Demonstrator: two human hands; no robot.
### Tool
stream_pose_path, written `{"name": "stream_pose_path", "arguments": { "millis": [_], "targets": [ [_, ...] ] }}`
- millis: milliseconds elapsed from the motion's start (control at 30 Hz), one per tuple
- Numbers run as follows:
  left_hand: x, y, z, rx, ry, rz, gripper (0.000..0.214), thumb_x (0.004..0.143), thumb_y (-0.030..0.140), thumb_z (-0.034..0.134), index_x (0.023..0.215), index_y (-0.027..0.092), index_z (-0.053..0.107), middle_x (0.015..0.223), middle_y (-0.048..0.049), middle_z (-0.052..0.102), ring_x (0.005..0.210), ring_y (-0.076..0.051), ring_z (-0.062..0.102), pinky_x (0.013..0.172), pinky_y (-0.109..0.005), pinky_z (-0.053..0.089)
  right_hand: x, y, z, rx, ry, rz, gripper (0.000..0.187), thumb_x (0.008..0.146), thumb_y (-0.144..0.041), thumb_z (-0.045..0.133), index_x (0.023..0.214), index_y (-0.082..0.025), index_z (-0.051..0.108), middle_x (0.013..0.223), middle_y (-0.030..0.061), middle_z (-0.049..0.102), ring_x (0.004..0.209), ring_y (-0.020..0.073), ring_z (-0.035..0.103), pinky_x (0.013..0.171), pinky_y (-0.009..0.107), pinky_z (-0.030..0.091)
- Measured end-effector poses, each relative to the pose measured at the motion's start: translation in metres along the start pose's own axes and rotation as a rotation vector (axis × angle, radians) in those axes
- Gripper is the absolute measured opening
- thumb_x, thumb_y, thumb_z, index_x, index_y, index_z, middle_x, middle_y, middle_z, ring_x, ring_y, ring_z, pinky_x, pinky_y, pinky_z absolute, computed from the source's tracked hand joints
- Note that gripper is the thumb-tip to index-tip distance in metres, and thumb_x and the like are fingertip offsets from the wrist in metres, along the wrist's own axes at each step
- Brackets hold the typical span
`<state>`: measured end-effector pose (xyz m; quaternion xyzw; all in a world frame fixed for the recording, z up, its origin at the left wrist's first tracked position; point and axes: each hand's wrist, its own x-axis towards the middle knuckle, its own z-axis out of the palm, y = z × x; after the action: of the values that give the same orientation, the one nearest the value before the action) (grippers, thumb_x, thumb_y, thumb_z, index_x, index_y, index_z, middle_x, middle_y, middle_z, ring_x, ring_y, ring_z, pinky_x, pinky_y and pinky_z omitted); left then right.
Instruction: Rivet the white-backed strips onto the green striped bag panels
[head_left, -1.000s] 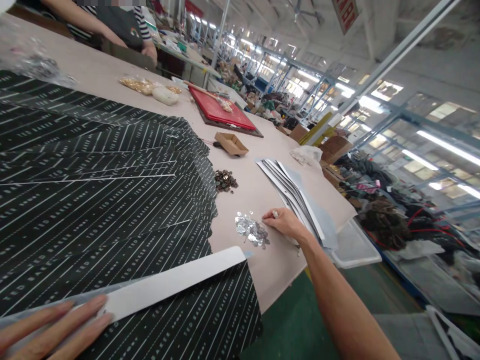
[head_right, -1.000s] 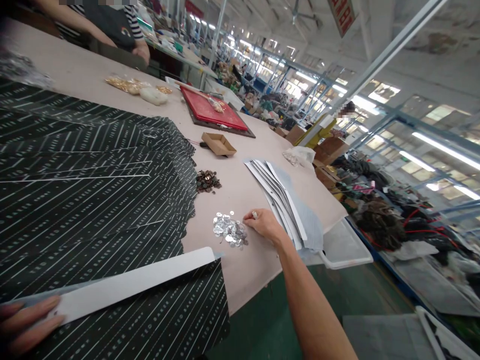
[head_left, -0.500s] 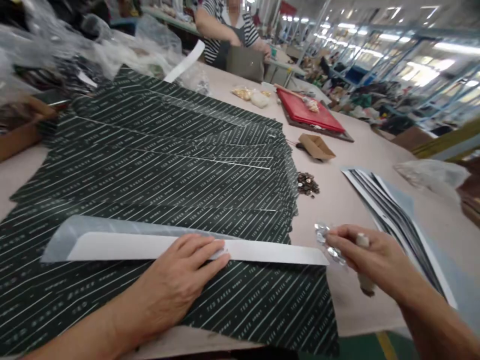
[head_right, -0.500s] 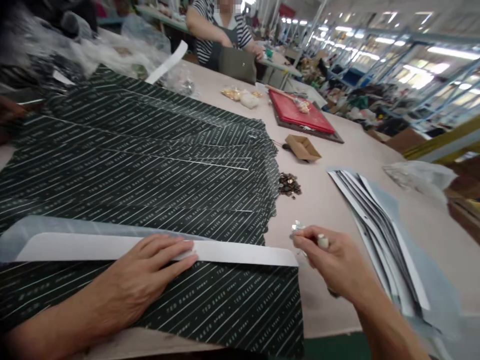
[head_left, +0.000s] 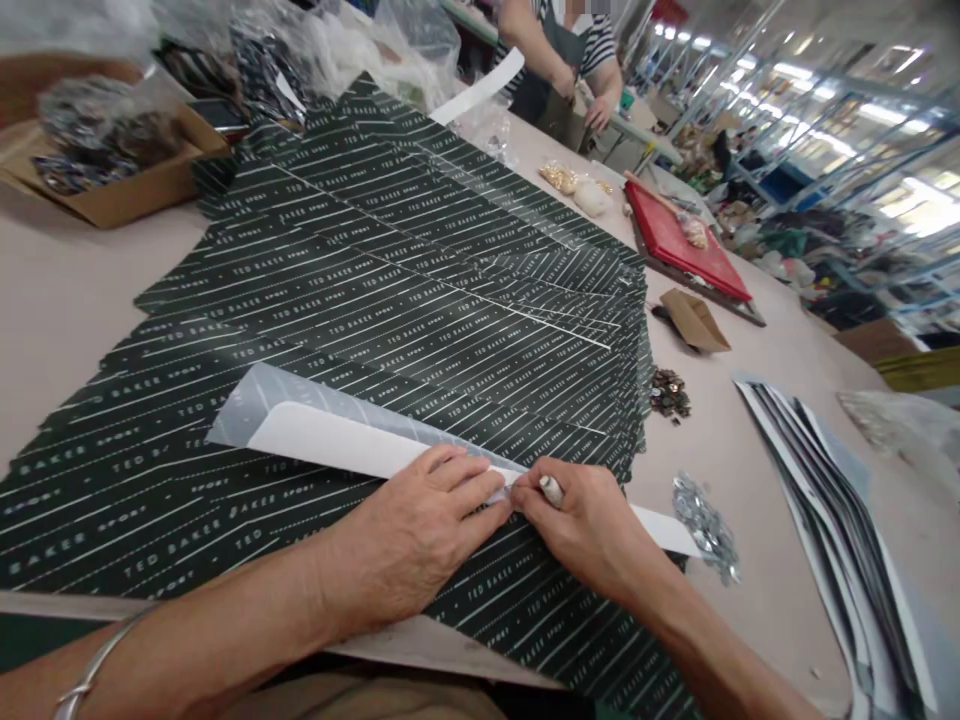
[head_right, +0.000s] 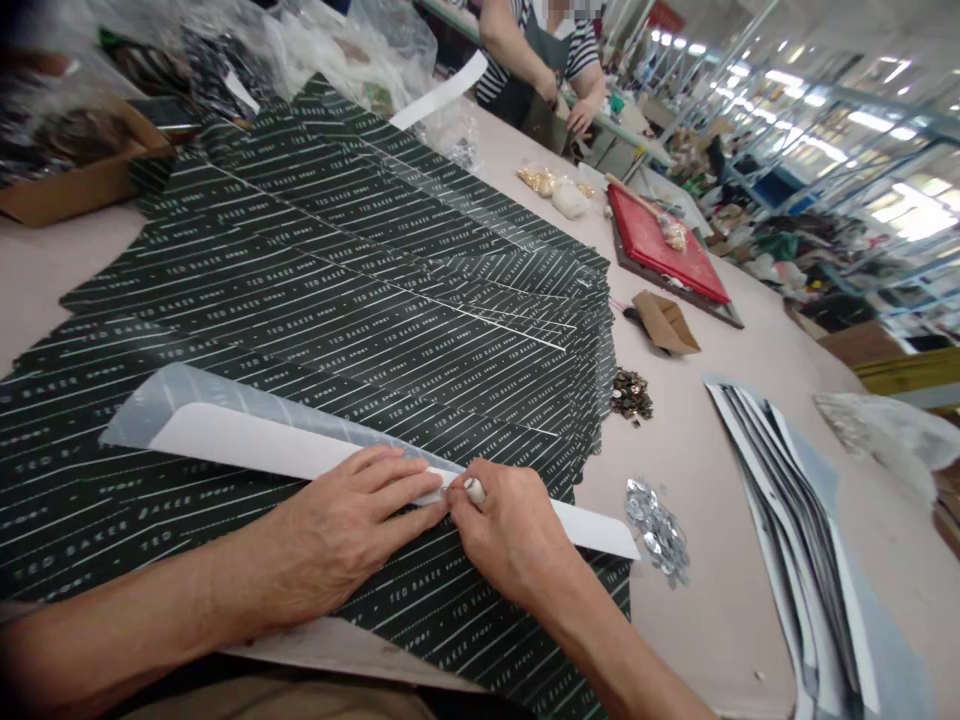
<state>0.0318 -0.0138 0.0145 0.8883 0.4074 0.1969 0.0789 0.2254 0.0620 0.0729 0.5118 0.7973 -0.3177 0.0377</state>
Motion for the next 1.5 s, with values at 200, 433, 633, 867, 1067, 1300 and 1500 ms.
{"name": "stream_pose_path", "arguments": {
  "millis": [200, 433, 633, 867, 1067, 1300, 1500],
  "targets": [
    [-0.001, 0.001, 0.001, 0.015, 0.008, -0.006, 0.034, 0.101, 0.022, 0.041, 0.132, 0.015, 0.053, 0.127, -0.007, 0.057, 0.121, -0.026, 0.049, 0.11, -0.047, 0.036, 0.005, -0.004, -0.001, -0.097, -0.019, 0.035, 0.023, 0.089, -0.023, 0.054, 0.067, -0.019, 0.062, 0.063, 0.0006, 0.066, 0.058, 0.0139, 0.055, 0.058, 0.026, 0.032],
    [-0.002, 0.0, 0.001, 0.021, 0.012, -0.005, 0.034, 0.099, 0.022, 0.045, 0.131, 0.015, 0.053, 0.131, -0.0067, 0.056, 0.121, -0.026, 0.048, 0.11, -0.046, 0.035, 0.013, -0.011, -0.006, -0.06, -0.046, -0.002, 0.012, 0.082, -0.012, 0.058, 0.081, -0.019, 0.068, 0.072, -0.0012, 0.071, 0.065, 0.0125, 0.061, 0.063, 0.023, 0.039],
    [-0.001, 0.0, -0.001, 0.036, 0.006, -0.005, 0.035, 0.1, 0.021, 0.042, 0.132, 0.014, 0.053, 0.133, -0.0059, 0.056, 0.123, -0.025, 0.048, 0.111, -0.046, 0.034, 0.022, -0.01, -0.009, 0.002, -0.125, 0.039, 0.018, 0.076, -0.01, 0.058, 0.076, -0.019, 0.073, 0.064, -0.0022, 0.07, 0.059, 0.0113, 0.058, 0.058, 0.022, 0.041],
    [-0.001, 0.001, -0.002, 0.032, 0.013, 0.0, 0.036, 0.099, 0.019, 0.039, 0.132, 0.014, 0.053, 0.131, -0.0053, 0.058, 0.122, -0.024, 0.049, 0.11, -0.044, 0.036, 0.033, -0.01, -0.02, 0.113, -0.27, 0.087, 0.021, 0.071, -0.01, 0.058, 0.077, -0.016, 0.078, 0.056, -0.0028, 0.065, 0.05, 0.0089, 0.049, 0.047, 0.02, 0.034],
    [-0.003, 0.0, -0.001, 0.054, 0.017, 0.017, 0.037, 0.099, 0.02, 0.039, 0.134, 0.013, 0.052, 0.136, -0.0069, 0.056, 0.124, -0.025, 0.049, 0.11, -0.045, 0.035, 0.03, -0.008, -0.02, 0.131, -0.257, 0.078, 0.023, 0.073, -0.012, 0.058, 0.081, -0.016, 0.079, 0.054, -0.0036, 0.064, 0.045, 0.008, 0.046, 0.046, 0.02, 0.034],
    [-0.003, 0.0, 0.0, 0.056, 0.02, 0.028, 0.039, 0.101, 0.021, 0.037, 0.136, 0.011, 0.05, 0.135, -0.0058, 0.057, 0.126, -0.025, 0.047, 0.112, -0.045, 0.034, 0.025, 0.001, -0.01, 0.134, -0.154, 0.049, 0.022, 0.073, -0.017, 0.058, 0.081, -0.018, 0.078, 0.059, -0.0009, 0.068, 0.055, 0.0117, 0.058, 0.051, 0.02, 0.04],
    [-0.002, 0.0, 0.001, 0.063, 0.008, 0.026, 0.041, 0.101, 0.02, 0.036, 0.139, 0.011, 0.047, 0.138, -0.0066, 0.055, 0.127, -0.025, 0.047, 0.112, -0.045, 0.036, 0.025, -0.001, -0.009, 0.133, -0.131, 0.064, 0.02, 0.069, -0.015, 0.058, 0.077, -0.017, 0.076, 0.059, -0.002, 0.065, 0.053, 0.0096, 0.05, 0.049, 0.02, 0.036]
  ]
}}
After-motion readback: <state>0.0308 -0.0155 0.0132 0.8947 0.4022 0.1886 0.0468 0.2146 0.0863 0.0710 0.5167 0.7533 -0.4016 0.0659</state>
